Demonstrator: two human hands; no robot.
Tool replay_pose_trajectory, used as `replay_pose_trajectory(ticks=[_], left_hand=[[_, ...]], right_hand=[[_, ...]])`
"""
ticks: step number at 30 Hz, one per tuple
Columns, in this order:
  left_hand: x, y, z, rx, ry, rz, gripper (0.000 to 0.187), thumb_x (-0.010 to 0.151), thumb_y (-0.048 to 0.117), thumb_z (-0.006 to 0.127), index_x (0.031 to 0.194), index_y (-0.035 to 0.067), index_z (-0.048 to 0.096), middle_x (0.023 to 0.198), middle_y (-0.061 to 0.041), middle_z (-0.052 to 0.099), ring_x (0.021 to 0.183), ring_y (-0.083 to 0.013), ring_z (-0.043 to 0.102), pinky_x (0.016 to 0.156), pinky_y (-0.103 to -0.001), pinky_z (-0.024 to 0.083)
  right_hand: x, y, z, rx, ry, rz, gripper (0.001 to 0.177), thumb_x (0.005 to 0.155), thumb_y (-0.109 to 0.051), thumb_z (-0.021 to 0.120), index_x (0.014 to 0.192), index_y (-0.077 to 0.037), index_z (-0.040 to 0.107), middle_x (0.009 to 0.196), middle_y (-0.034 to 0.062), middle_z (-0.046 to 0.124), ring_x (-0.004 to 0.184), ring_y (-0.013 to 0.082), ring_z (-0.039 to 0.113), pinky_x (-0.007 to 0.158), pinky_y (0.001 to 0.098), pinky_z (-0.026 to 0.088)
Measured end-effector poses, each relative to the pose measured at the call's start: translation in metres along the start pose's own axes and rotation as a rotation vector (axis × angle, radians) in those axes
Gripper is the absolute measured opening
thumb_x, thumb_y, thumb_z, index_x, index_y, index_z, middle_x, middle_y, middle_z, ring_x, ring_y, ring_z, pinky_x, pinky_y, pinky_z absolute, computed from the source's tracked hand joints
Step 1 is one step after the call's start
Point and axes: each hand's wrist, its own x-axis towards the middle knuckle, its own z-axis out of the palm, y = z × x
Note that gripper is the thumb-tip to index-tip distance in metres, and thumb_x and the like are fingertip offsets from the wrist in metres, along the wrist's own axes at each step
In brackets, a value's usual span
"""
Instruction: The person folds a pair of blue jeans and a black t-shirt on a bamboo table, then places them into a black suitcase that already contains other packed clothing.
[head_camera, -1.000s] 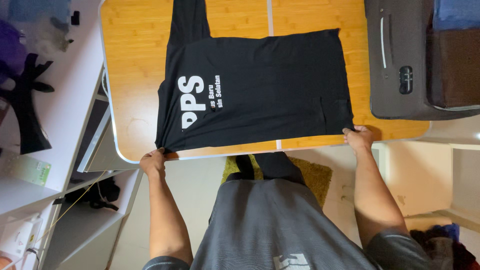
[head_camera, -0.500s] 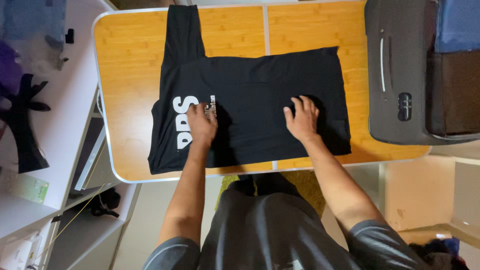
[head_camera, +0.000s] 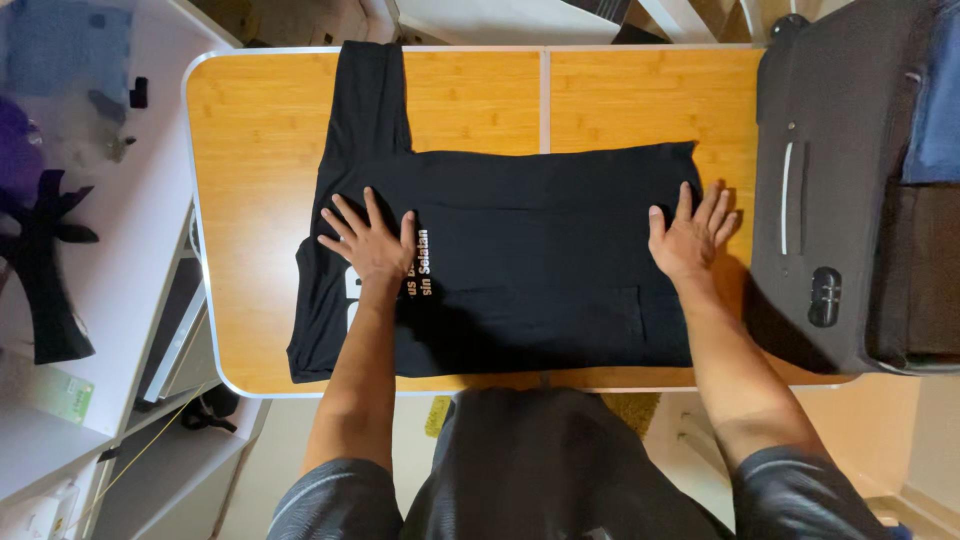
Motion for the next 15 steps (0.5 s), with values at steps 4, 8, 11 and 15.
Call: replay_pose_trajectory(ticks=[4,8,11,15], left_hand=[[0.002,0.057,0.033,-0.007,0.062,0.297,0.078,0.103,0.063,0.041,0.164,0.016,0.03,0.171,-0.029,0.006,0.157,-0.0487,-0.002,0.123,-0.068,-0.002],[-0.001,0.114,0.047,-0.023,-0.071,0.339,0.076,0.099,0.063,0.04,0.162,0.022,0.031,0.167,-0.027,0.008,0.154,-0.0483,0.001,0.121,-0.066,-0.001],[0.007,0.106,0.039,-0.016,-0.045,0.319,0.077,0.099,0.065,0.039,0.162,0.022,0.03,0.168,-0.027,0.009,0.155,-0.048,0.002,0.122,-0.065,0.001],[0.038,0.057,0.032,0.025,0.097,0.121,0.075,0.102,0.062,0.04,0.164,0.02,0.031,0.168,-0.03,0.009,0.155,-0.0488,0.002,0.123,-0.064,0.002]], right_hand=[[0.014,-0.049,0.012,0.057,0.087,-0.23,0.076,0.104,-0.05,0.049,0.159,0.001,0.039,0.169,0.033,0.015,0.157,0.0477,0.006,0.124,0.0644,0.001],[0.015,-0.101,0.029,0.113,-0.037,-0.293,0.078,0.103,-0.053,0.045,0.161,-0.002,0.033,0.169,0.0295,0.013,0.158,0.0439,0.004,0.123,0.0629,-0.001],[0.022,-0.098,0.025,0.081,-0.083,-0.265,0.082,0.102,-0.055,0.043,0.162,-0.003,0.027,0.169,0.029,0.01,0.157,0.0434,0.001,0.121,0.0629,-0.004],[0.032,-0.074,0.02,0.056,-0.054,-0.218,0.083,0.103,-0.057,0.043,0.163,-0.003,0.026,0.169,0.031,0.008,0.157,0.0448,0.0,0.123,0.0617,-0.003]])
